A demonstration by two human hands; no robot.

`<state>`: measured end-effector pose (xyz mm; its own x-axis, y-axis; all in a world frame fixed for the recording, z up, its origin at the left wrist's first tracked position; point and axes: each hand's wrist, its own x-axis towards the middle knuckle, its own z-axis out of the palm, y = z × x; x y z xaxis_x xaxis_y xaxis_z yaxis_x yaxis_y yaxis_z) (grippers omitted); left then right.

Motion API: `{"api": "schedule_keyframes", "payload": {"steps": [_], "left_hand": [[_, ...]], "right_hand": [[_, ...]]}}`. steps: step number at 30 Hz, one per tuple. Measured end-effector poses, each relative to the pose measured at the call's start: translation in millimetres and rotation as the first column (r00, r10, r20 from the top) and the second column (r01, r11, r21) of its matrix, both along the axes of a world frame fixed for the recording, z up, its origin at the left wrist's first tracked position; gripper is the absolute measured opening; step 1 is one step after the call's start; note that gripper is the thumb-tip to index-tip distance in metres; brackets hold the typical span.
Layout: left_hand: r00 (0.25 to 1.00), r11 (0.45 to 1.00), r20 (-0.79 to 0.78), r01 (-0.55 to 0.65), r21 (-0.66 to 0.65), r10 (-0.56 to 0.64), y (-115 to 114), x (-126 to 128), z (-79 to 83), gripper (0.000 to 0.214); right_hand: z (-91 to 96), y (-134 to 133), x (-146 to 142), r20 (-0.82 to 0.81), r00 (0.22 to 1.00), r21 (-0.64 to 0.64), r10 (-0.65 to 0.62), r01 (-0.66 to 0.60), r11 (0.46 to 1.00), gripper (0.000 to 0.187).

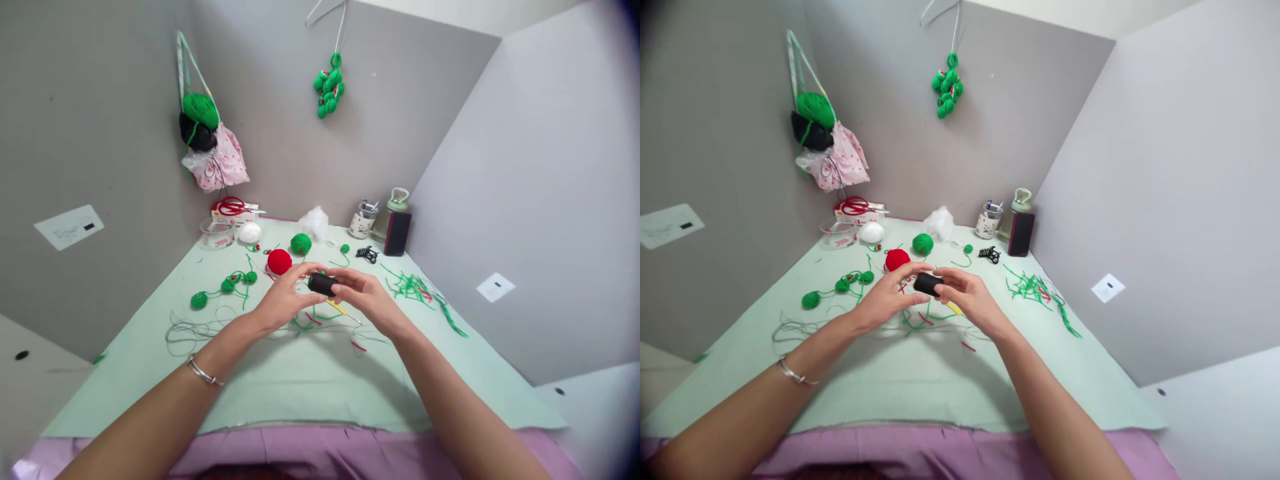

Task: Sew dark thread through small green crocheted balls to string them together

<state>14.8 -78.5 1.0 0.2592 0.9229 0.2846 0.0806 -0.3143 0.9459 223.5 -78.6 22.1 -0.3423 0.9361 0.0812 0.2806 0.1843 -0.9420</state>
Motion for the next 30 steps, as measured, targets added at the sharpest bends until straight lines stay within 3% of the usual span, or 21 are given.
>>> {"api": "schedule_keyframes", "payload": {"steps": [2, 3, 5, 7, 10, 13, 16, 20, 23, 26, 30], "left_hand": [[0.993, 0.997, -0.087, -0.074, 0.006, 0.074, 2.5, -14.6, -0.4, 0.043], [0.983, 0.994, -0.148, -0.108, 0.023, 0.111, 3.9, -24.3, -1.3, 0.032], [0.955, 0.988, -0.259, -0.121, 0.098, 0.142, 5.9, -44.9, -5.7, 0.008], [0.928, 0.986, -0.346, -0.099, 0.132, 0.139, 5.5, -61.1, -13.6, 0.014], [0.875, 0.992, -0.472, -0.065, 0.110, 0.110, -0.2, -67.5, -28.9, 0.015], [0.810, 0.995, -0.583, -0.006, 0.103, 0.065, -7.5, -55.6, -43.4, 0.009], [0.770, 0.988, -0.633, 0.022, 0.156, 0.083, -9.8, -41.5, -54.5, 0.003], [0.815, 0.993, -0.575, 0.004, 0.120, 0.066, -3.7, -42.5, -54.8, 0.009], [0.911, 0.997, -0.407, -0.073, -0.002, 0.066, -0.2, -57.7, -38.2, 0.011], [0.966, 0.987, -0.255, -0.087, -0.137, 0.050, -2.4, -72.9, -15.6, 0.023], [0.996, 0.968, -0.089, -0.051, -0.247, 0.030, -9.6, -79.8, 2.4, 0.026]], "right_hand": [[-6.7, 11.2, 16.9, 0.098, 0.986, 0.078, -0.132, 0.125, 0.989, 0.042], [-11.3, 18.4, 29.8, 0.170, 0.960, 0.150, -0.223, 0.199, 0.968, 0.041], [-22.7, 33.3, 60.8, 0.323, 0.834, 0.340, -0.448, 0.339, 0.877, 0.038], [-36.0, 45.7, 91.9, 0.457, 0.658, 0.469, -0.598, 0.393, 0.791, 0.039], [-55.2, 56.3, 123.2, 0.593, 0.466, 0.494, -0.657, 0.434, 0.753, 0.040], [-68.0, 59.0, 129.7, 0.640, 0.384, 0.546, -0.665, 0.382, 0.746, 0.041], [-70.6, 57.7, 118.6, 0.573, 0.430, 0.628, -0.698, 0.316, 0.711, 0.041], [-56.8, 47.8, 89.8, 0.442, 0.628, 0.620, -0.641, 0.303, 0.724, 0.036], [-36.7, 31.6, 61.1, 0.335, 0.792, 0.484, -0.510, 0.320, 0.814, 0.033], [-16.3, 12.9, 30.0, 0.220, 0.932, 0.222, -0.287, 0.239, 0.945, 0.031], [-0.3, -5.0, -7.0, 0.090, 0.994, 0.027, -0.068, 0.066, 0.997, 0.026]]}}
